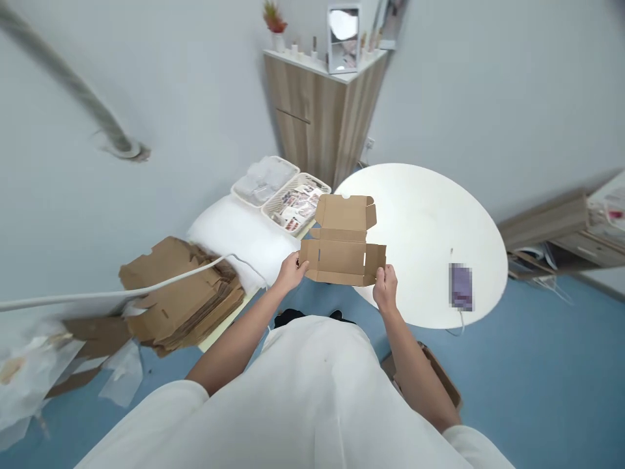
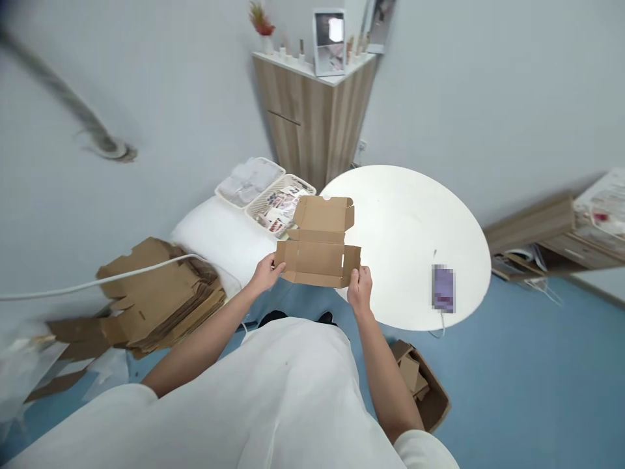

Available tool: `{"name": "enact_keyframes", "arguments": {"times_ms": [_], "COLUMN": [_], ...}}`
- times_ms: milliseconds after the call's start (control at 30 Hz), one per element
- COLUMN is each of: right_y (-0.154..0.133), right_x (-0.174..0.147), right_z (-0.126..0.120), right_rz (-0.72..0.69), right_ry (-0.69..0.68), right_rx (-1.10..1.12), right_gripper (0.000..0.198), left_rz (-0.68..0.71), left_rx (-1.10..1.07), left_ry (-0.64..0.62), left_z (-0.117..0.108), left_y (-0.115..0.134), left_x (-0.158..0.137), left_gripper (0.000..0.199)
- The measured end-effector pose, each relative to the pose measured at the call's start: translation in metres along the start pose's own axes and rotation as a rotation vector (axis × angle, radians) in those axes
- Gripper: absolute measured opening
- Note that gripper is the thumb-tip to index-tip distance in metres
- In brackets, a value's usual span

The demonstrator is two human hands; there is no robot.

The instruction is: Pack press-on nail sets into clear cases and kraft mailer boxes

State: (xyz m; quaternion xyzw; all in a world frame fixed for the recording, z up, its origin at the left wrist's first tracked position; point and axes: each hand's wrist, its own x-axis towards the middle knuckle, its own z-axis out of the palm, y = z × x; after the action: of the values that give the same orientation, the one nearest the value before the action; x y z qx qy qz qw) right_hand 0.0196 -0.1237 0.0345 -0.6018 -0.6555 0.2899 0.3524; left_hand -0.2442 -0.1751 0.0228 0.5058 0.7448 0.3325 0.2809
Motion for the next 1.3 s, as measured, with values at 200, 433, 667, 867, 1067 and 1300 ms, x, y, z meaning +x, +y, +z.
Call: {"name": "enact_keyframes", "arguments": {"times_ms": [200,433,667,867,1067,1300], "right_y": [0.055,0.09,0.089,0.084,0.083,0.087], "right_x": [-0.013,-0.037,-0.032,-0.023,-0.033,-0.004], "right_z": [-0.047,-0.047,-0.036,-0.038,-0.034,-0.046], "right_rz": [0.245,0.519,0.557,0.566,0.596,0.611], "right_ry": [0.048,0.079,0.153,0.218,0.271,0.244], "right_rx": [0.006,0.209,0.147,-0.054,-0.23,-0.31], "right_gripper": [0.03,0.041,0.045,0.064,0.063,0.061], "left_rz": [0.084,0.065,0.086,0.263,0.604,0.713], "left_rx": [0.01,0.065,0.053,0.117,0.299,0.386], "left_ry": [-0.152,-0.315,-0.44,-0.33,-0.451,-0.628], "left_z": [0.061,0.099,0.123,0.127,0.115,0.124], "left_y": [0.031,0.03,0.036,0.043,0.04,0.057], "left_x": [0.031,0.051,0.086,0.098,0.078,0.074], "left_gripper": [0.023,0.026,0.029,0.053,0.047,0.034]}}
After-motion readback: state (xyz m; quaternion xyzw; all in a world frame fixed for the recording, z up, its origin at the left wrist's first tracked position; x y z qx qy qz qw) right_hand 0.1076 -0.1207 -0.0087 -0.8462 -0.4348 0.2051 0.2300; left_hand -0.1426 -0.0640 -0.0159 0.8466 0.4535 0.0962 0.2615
